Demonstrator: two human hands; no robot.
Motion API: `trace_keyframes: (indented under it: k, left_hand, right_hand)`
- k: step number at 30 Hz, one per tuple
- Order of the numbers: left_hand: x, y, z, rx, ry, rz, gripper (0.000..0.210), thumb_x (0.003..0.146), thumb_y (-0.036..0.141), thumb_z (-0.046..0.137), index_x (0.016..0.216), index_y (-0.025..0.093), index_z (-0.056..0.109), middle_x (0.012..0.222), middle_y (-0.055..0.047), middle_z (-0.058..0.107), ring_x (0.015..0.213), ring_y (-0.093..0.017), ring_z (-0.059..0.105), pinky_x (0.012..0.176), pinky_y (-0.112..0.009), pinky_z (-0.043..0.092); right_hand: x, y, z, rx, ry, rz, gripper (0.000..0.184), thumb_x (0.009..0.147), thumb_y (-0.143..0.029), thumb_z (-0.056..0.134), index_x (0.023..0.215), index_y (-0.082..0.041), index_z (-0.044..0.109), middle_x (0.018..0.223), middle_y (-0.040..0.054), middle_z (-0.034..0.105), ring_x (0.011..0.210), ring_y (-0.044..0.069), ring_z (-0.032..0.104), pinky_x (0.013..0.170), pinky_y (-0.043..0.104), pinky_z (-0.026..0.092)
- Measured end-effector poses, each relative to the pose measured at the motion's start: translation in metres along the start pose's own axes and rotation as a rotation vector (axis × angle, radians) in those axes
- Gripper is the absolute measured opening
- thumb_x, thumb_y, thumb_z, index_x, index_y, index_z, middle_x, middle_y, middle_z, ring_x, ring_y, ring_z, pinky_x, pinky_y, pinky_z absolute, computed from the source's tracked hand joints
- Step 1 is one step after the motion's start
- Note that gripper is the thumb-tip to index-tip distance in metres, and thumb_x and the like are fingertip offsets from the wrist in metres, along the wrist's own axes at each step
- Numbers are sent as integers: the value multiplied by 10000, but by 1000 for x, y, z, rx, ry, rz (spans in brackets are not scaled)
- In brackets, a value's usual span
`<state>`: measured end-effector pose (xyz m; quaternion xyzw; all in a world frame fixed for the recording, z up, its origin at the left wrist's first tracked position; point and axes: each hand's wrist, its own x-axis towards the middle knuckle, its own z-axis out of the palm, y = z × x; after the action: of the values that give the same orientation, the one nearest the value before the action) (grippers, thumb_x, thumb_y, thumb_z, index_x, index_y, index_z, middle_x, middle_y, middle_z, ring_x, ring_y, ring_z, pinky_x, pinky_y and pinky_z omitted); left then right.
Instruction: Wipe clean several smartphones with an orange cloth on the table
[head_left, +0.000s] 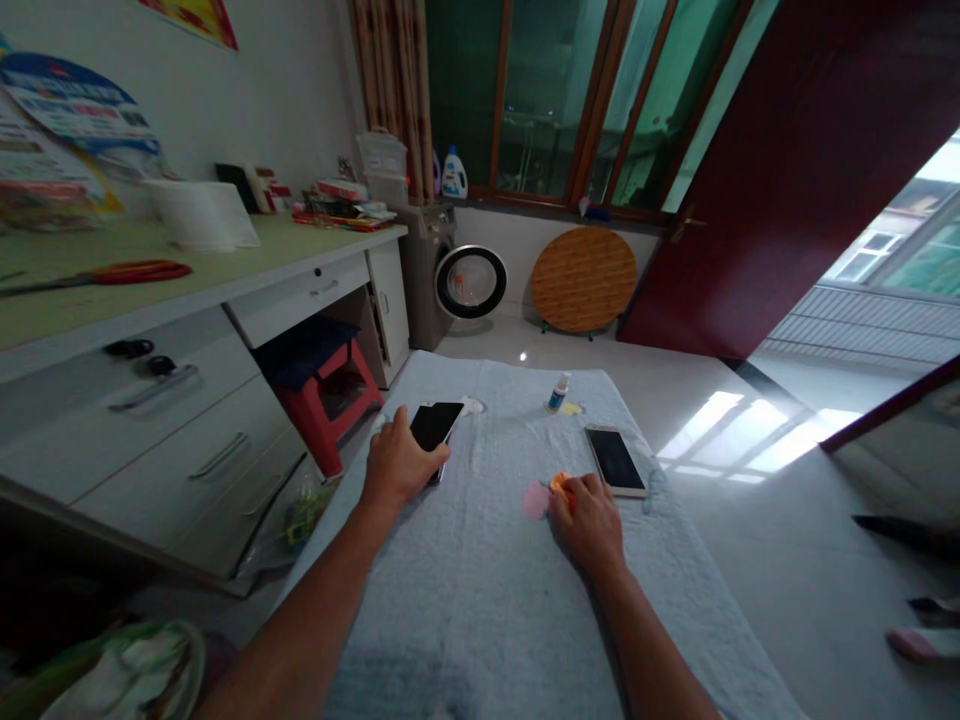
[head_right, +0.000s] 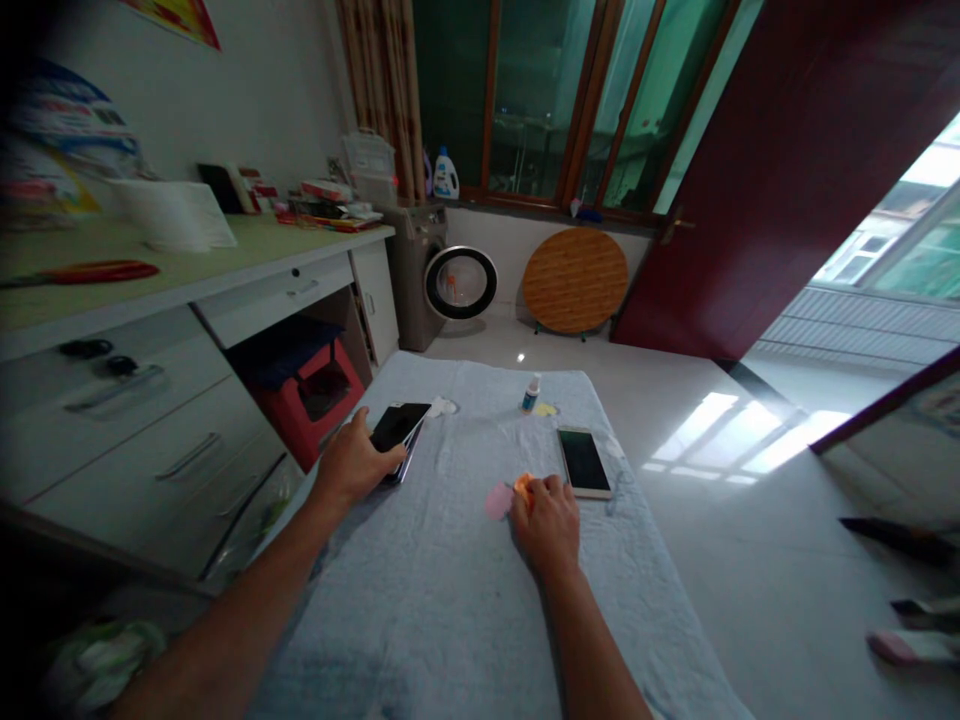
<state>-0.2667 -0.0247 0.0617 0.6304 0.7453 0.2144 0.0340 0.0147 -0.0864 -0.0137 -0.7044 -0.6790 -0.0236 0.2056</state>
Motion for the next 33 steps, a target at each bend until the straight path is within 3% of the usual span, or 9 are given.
trace_keyframes:
  k: [3, 7, 11, 15, 17, 22, 26, 33]
  left_hand:
    - [-8, 8, -6, -103, -10, -16, 793, 691, 413, 635, 1346, 91, 324, 1024, -122, 653, 963, -290, 617, 823, -358, 454]
    - [-30, 28, -2, -161, 16, 93, 824, 661, 379, 675, 1361, 158, 301, 1045, -90, 633, 975, -283, 603, 830, -361, 452]
    - [-49, 48, 21, -125, -26, 243, 879, 658, 383, 669, 1397, 151, 255, 1103, -110, 598, 1039, -304, 554, 895, -387, 422]
    - [-58, 57, 46, -81, -76, 286, 916, 671, 376, 650, 1425, 92, 215, 1098, -143, 586, 1055, -319, 525, 942, -406, 381]
    - [-60, 59, 54, -68, -94, 274, 908, 678, 375, 649, 1430, 96, 224, 1108, -150, 574, 1056, -322, 515, 942, -403, 372]
    - [-65, 62, 63, -30, -127, 247, 808, 694, 373, 665, 1388, 139, 326, 1119, -143, 565, 1049, -323, 506, 938, -416, 370]
    - [-69, 61, 71, -62, -172, 241, 707, 715, 479, 684, 1293, 147, 451, 1112, -131, 554, 1057, -305, 520, 931, -392, 387]
    - [-68, 44, 80, -137, -221, 363, 801, 651, 551, 747, 1291, 158, 470, 1213, -121, 566, 1113, -299, 506, 964, -390, 379]
  right_hand:
    - [0, 1, 3, -10, 5, -2, 165, 850, -230, 528, 928, -186, 666, 895, 66, 557, 868, 206, 492, 834, 303, 357]
    - [1, 3, 5, -12, 12, -12, 173, 857, -184, 502, 924, -188, 662, 889, 64, 558, 856, 202, 484, 823, 301, 357]
    - [0, 3, 4, 23, 20, -3, 203, 870, -165, 477, 987, -188, 641, 913, 65, 566, 885, 205, 487, 818, 298, 362]
    - [1, 2, 4, 68, 34, 23, 261, 875, -162, 454, 1100, -183, 585, 985, 79, 578, 917, 213, 493, 836, 313, 366]
    - [1, 2, 4, 61, 40, 31, 266, 871, -169, 455, 1109, -175, 573, 1000, 89, 574, 925, 222, 491, 843, 325, 365]
    - [2, 3, 4, 63, 12, 9, 170, 856, -159, 458, 903, -197, 617, 905, 72, 548, 893, 220, 479, 844, 327, 368]
    - [2, 7, 6, 167, 8, 2, 202, 864, -150, 432, 889, -187, 629, 884, 72, 546, 881, 208, 492, 840, 320, 384]
    - [6, 4, 3, 448, 83, 15, 195, 862, -210, 451, 944, -180, 624, 906, 66, 586, 863, 189, 549, 822, 309, 427]
